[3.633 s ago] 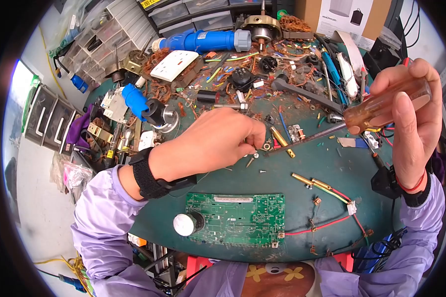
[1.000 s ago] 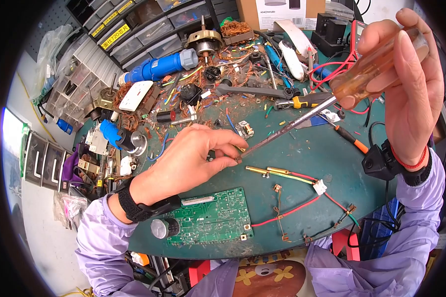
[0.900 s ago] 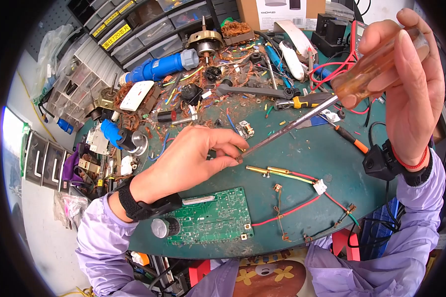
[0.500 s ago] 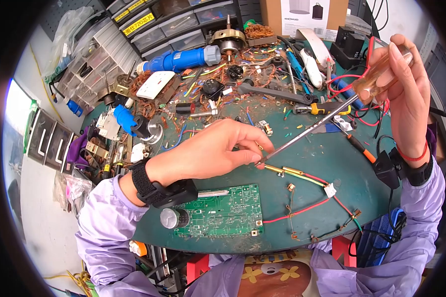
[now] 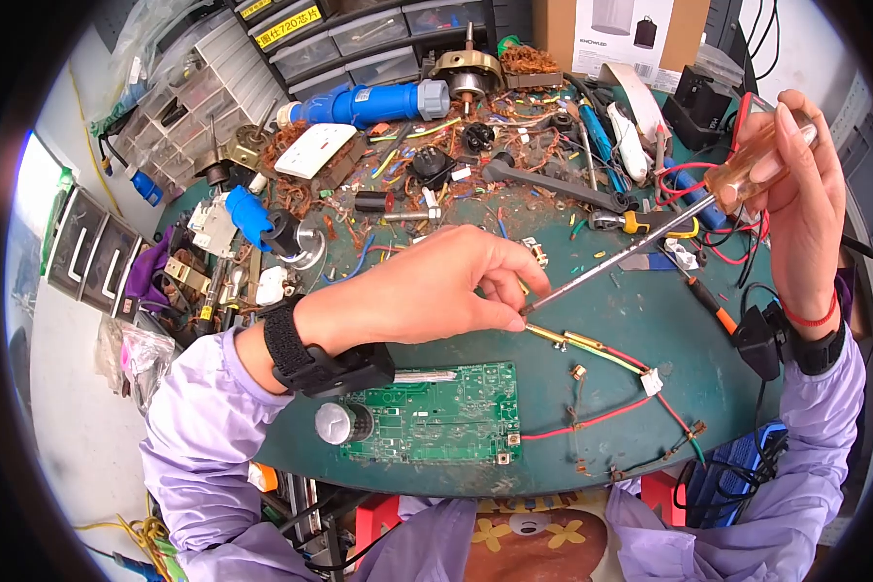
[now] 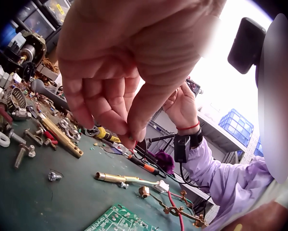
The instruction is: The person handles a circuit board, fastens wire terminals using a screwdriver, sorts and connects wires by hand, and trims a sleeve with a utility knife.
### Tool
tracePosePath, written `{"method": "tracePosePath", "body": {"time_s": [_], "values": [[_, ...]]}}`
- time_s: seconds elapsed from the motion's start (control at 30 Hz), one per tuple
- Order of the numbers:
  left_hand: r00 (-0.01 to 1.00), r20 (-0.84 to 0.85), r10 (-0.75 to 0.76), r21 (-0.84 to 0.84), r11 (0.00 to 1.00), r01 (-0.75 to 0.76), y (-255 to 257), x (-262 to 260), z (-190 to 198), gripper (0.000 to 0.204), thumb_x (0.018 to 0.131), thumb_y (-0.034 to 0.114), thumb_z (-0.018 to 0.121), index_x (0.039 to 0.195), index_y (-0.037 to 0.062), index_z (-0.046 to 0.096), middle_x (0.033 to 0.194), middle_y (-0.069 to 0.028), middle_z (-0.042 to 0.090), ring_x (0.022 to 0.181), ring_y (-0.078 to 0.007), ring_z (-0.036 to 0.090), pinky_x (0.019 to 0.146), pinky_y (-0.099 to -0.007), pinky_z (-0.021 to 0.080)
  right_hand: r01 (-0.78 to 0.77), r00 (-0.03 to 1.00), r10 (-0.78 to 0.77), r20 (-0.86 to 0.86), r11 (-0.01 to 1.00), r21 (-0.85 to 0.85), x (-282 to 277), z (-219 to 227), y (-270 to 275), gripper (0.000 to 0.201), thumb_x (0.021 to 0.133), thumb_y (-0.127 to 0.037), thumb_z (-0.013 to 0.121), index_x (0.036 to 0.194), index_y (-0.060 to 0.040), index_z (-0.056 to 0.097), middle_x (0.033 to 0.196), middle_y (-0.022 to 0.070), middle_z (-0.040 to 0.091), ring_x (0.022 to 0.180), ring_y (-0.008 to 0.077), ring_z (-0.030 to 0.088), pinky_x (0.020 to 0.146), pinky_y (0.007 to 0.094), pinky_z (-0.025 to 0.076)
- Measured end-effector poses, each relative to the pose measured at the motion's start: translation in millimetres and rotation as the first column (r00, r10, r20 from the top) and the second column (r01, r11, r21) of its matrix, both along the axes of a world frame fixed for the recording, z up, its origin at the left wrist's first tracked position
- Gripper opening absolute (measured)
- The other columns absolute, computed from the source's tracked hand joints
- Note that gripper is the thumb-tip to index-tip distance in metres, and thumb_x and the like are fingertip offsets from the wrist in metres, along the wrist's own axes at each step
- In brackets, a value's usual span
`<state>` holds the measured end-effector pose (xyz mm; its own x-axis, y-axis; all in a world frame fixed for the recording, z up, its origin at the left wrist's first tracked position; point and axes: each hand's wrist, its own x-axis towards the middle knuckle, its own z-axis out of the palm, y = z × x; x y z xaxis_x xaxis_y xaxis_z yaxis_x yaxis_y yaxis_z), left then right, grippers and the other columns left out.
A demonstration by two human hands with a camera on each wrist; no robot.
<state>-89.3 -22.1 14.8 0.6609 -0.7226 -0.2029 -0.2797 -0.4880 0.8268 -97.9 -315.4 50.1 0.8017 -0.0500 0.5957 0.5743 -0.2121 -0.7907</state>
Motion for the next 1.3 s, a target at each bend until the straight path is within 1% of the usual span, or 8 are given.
{"method": "tracePosePath", "body": {"time_s": [0.13, 0.33, 0.47, 0.53, 0.67, 0.93, 1.17, 1.3], "values": [[0.995, 0.091, 0.03, 0.012, 0.999, -0.031, -1, -2, 2, 0.026, 0.08, 0.003, 0.07, 0.106, 0.0034, 0.065, 0.082, -0.0027, 0.069, 0.075, -0.0087, 0.064, 0.071, -0.0258, 0.048, -0.02, 0.999, 0.02, 0.038, 1.0, 0.01, 5, -1, -1, 0.04, 0.095, -0.03, 0.054, 0.119, 0.0013, 0.05, 0.094, 0.0102, 0.064, 0.069, 0.0086, 0.062, 0.052, 0.0189, 0.042], [0.97, 0.241, 0.043, -0.046, 0.998, -0.033, 2, 3, -2, 0.024, 0.08, 0.002, 0.07, 0.103, 0.0015, 0.064, 0.082, -0.0056, 0.07, 0.078, -0.0104, 0.066, 0.071, -0.0261, 0.051, 0.003, 0.998, -0.001, 0.061, 0.999, -0.035, 11, 1, -1, 0.042, 0.096, -0.032, 0.052, 0.119, 0.0027, 0.05, 0.096, 0.0106, 0.064, 0.07, 0.0094, 0.062, 0.051, 0.0198, 0.041], [0.967, 0.252, 0.047, -0.039, 0.998, -0.038, 1, 6, -1, 0.023, 0.08, 0.001, 0.07, 0.102, 0.0007, 0.064, 0.082, -0.0063, 0.07, 0.077, -0.0112, 0.066, 0.072, -0.0263, 0.052, 0.023, 0.997, -0.021, 0.074, 0.999, -0.031, 12, 3, -2, 0.043, 0.096, -0.032, 0.053, 0.12, 0.0029, 0.049, 0.095, 0.0088, 0.063, 0.069, 0.0092, 0.062, 0.051, 0.0189, 0.04], [0.968, 0.245, 0.053, -0.032, 0.998, -0.046, 0, 6, 1, 0.022, 0.08, 0.0, 0.069, 0.101, 0.0002, 0.064, 0.082, -0.0071, 0.07, 0.077, -0.0117, 0.066, 0.072, -0.0264, 0.052, 0.075, 0.997, -0.075, -0.003, 0.996, -0.045, 14, 3, -14, 0.046, 0.099, -0.032, 0.046, 0.131, 0.0002, 0.041, 0.102, 0.0074, 0.06, 0.079, 0.018, 0.068, 0.061, 0.0237, 0.047], [0.958, 0.283, 0.053, -0.019, 0.999, -0.049, -1, 7, -1, 0.021, 0.079, -0.001, 0.069, 0.1, 0.0001, 0.065, 0.082, -0.0078, 0.07, 0.077, -0.0126, 0.067, 0.072, -0.0268, 0.052, -0.042, 0.999, 0.04, -0.037, 0.997, -0.069, 15, 5, -20, 0.043, 0.1, -0.031, 0.044, 0.13, 0.0005, 0.041, 0.104, 0.008, 0.059, 0.078, 0.0184, 0.067, 0.063, 0.0258, 0.05], [0.957, 0.285, 0.049, -0.033, 0.999, -0.041, -2, 10, -3, 0.023, 0.08, -0.001, 0.068, 0.102, 0.0008, 0.065, 0.085, -0.0078, 0.07, 0.08, -0.0146, 0.067, 0.075, -0.028, 0.052, 0.083, 0.996, -0.082, 0.017, 0.991, -0.103, 14, 5, -17, 0.044, 0.101, -0.031, 0.043, 0.13, 0.0016, 0.041, 0.103, 0.0076, 0.06, 0.075, 0.0173, 0.064, 0.063, 0.0253, 0.047], [0.966, 0.26, -0.01, -0.068, 0.997, 0.029, -1, 9, -1, 0.025, 0.08, -0.002, 0.067, 0.104, 0.0006, 0.065, 0.087, -0.009, 0.07, 0.082, -0.0153, 0.067, 0.076, -0.0283, 0.052, -0.023, 1.0, 0.023, 0.004, 0.994, -0.109, 14, 7, -24, 0.045, 0.1, -0.032, 0.043, 0.132, 0.0008, 0.041, 0.106, 0.0082, 0.06, 0.078, 0.0177, 0.065, 0.066, 0.0268, 0.048], [0.974, 0.226, 0.0, -0.077, 0.997, 0.018, -1, 7, -2, 0.025, 0.08, -0.001, 0.067, 0.105, 0.0004, 0.064, 0.089, -0.0092, 0.07, 0.083, -0.0156, 0.067, 0.076, -0.0287, 0.052, 0.097, 0.995, -0.092, 0.049, 0.988, -0.118, 7, 7, -14, 0.049, 0.1, -0.034, 0.041, 0.135, 0.0005, 0.038, 0.109, 0.0092, 0.06, 0.083, 0.0188, 0.066, 0.073, 0.0274, 0.051]]}}
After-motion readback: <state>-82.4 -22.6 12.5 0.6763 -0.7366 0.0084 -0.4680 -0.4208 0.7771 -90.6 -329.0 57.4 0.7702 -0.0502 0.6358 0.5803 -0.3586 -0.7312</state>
